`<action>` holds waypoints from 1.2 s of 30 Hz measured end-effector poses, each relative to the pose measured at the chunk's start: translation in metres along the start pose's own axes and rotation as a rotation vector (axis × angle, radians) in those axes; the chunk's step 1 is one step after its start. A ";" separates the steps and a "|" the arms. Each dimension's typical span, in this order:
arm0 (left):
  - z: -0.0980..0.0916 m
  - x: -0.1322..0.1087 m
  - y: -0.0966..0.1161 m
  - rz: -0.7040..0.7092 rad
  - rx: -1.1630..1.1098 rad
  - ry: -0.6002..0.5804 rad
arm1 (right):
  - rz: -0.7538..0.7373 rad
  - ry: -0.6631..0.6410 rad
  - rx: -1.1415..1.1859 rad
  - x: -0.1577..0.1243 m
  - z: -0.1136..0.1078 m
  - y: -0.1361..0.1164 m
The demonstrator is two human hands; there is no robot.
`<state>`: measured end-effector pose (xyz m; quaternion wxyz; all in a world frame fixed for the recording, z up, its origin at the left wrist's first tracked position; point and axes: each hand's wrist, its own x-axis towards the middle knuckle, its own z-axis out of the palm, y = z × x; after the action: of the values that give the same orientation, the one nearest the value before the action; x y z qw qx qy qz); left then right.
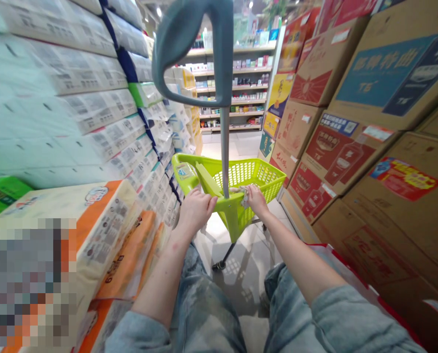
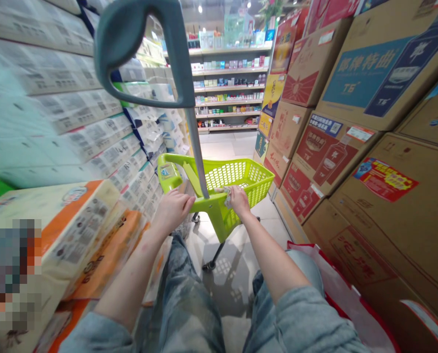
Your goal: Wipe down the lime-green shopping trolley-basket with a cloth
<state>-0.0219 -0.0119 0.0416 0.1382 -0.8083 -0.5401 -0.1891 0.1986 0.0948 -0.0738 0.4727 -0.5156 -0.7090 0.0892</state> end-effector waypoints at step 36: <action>0.002 0.017 0.023 -0.001 0.185 -0.241 | 0.346 0.382 0.382 -0.083 -0.009 -0.055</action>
<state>0.0060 -0.0059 0.0471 0.1462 -0.8087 -0.5683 -0.0404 0.1713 -0.0013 -0.0836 0.6634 -0.5378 -0.4797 0.2014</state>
